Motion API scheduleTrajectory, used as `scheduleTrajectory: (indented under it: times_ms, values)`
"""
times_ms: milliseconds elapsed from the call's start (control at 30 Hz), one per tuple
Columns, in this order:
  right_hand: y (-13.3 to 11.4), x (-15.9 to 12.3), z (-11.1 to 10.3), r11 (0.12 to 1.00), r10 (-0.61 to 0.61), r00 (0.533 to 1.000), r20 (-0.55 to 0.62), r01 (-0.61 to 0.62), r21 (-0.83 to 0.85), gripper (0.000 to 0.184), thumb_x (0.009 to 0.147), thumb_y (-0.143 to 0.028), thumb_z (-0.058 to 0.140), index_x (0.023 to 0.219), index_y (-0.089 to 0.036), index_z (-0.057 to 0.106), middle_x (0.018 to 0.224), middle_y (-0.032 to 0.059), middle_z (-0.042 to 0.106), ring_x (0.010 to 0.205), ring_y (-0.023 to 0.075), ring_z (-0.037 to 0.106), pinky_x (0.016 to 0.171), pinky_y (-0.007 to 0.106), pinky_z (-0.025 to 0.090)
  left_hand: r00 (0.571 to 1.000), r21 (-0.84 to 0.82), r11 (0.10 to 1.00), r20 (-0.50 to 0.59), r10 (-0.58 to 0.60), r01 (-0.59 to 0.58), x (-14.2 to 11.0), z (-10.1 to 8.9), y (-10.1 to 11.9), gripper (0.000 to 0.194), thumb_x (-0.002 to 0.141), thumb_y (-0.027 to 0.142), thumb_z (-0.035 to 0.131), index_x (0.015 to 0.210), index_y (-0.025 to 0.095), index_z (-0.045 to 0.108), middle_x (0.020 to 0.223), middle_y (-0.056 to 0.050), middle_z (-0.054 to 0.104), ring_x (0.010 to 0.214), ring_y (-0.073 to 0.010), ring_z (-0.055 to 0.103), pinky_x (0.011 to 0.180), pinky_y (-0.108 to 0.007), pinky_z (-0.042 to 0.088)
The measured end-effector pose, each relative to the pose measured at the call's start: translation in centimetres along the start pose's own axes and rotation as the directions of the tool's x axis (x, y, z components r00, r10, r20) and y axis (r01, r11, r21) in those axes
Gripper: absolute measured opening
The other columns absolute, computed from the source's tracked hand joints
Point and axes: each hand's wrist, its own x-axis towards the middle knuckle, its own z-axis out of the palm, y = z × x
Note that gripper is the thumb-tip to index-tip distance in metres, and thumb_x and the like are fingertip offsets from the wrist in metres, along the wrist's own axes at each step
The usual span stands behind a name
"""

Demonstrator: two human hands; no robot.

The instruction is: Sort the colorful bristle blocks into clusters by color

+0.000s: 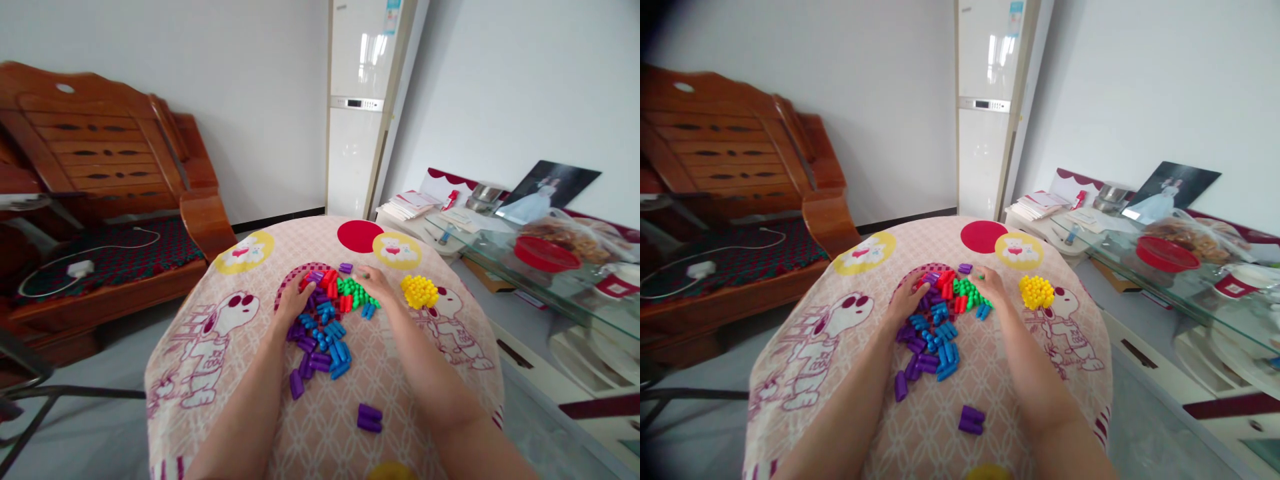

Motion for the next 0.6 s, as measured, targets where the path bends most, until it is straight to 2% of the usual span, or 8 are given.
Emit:
scheduleTrajectory:
  times_ms: [167,267,333,400,467,500,533,600]
  values:
    - [-3.8,-2.5,4.3,0.926,-0.204,0.944,0.258,0.101,0.363,0.043,0.078,-0.032,0.068,0.120,-0.024,0.071,0.117,0.0058,0.074,0.106,0.0241,0.069,0.092,0.040,0.054,1.000,-0.272,0.962,0.004,0.009,-0.008,-0.2,-0.3,0.8,0.051,0.095,0.043,0.047,0.141,0.022,0.052,0.145,-0.008,0.057,0.134,-0.0223,0.052,0.112,-0.040,0.043]
    - [-5.6,-4.2,4.4,0.888,-0.310,0.873,0.377,0.124,0.444,0.046,0.081,-0.034,0.064,0.126,-0.024,0.068,0.117,0.0073,0.074,0.106,0.0243,0.069,0.089,0.039,0.055,0.999,-0.392,0.919,0.023,-0.032,0.038,-0.6,-0.8,1.2,0.055,0.097,0.050,0.041,0.143,0.024,0.050,0.141,-0.007,0.060,0.128,-0.0215,0.057,0.105,-0.037,0.049]
    - [-6.1,-5.0,3.0,0.890,-0.336,0.853,0.400,0.149,0.431,0.048,0.084,-0.038,0.061,0.130,-0.023,0.066,0.118,0.0084,0.073,0.102,0.0239,0.070,0.084,0.037,0.056,0.999,-0.448,0.894,0.044,-0.010,0.029,-0.7,-1.2,1.3,0.055,0.095,0.053,0.044,0.137,0.020,0.056,0.137,-0.009,0.063,0.126,-0.0233,0.059,0.105,-0.038,0.049]
    - [-5.7,-5.3,0.4,0.918,-0.294,0.907,0.302,0.180,0.354,0.049,0.086,-0.042,0.059,0.130,-0.023,0.065,0.118,0.0091,0.073,0.097,0.0236,0.071,0.079,0.035,0.057,0.999,-0.486,0.874,0.041,0.016,0.005,-0.7,-1.5,1.3,0.054,0.092,0.052,0.049,0.131,0.017,0.061,0.135,-0.011,0.064,0.127,-0.0253,0.058,0.108,-0.040,0.046]
    - [-4.2,-5.0,-3.3,0.965,-0.218,0.976,0.025,0.212,0.157,0.047,0.084,-0.042,0.059,0.125,-0.020,0.068,0.115,0.0105,0.074,0.098,0.0248,0.069,0.084,0.037,0.055,0.999,-0.477,0.879,0.023,0.022,-0.008,-0.7,-1.8,1.2,0.052,0.091,0.050,0.052,0.130,0.016,0.062,0.134,-0.011,0.065,0.127,-0.0256,0.058,0.110,-0.041,0.044]
    - [-3.0,-4.7,-5.3,0.982,-0.187,0.972,-0.141,0.189,0.001,0.045,0.083,-0.041,0.059,0.120,-0.018,0.071,0.113,0.0117,0.074,0.097,0.0260,0.068,0.088,0.040,0.054,1.000,-0.456,0.890,0.016,0.020,-0.011,-0.7,-2.1,1.1,0.052,0.090,0.049,0.053,0.130,0.017,0.062,0.132,-0.010,0.066,0.126,-0.0254,0.058,0.110,-0.041,0.044]
    - [-1.7,-4.5,-7.4,0.981,-0.150,0.946,-0.289,0.107,-0.160,0.044,0.082,-0.039,0.058,0.117,-0.017,0.072,0.116,0.0133,0.073,0.099,0.0276,0.067,0.092,0.043,0.051,1.000,-0.432,0.902,0.006,0.016,-0.012,-0.7,-2.3,0.9,0.051,0.089,0.048,0.054,0.129,0.017,0.062,0.131,-0.010,0.067,0.125,-0.0253,0.059,0.109,-0.041,0.044]
    - [1.2,-4.0,-11.2,0.912,-0.062,0.874,-0.483,-0.148,-0.384,0.047,0.083,-0.038,0.058,0.122,-0.014,0.070,0.121,0.0184,0.070,0.108,0.0327,0.064,0.097,0.049,0.047,1.000,-0.395,0.919,-0.022,-0.001,-0.008,-0.6,-2.8,0.5,0.051,0.088,0.047,0.055,0.128,0.017,0.063,0.130,-0.011,0.067,0.120,-0.0253,0.062,0.105,-0.040,0.047]
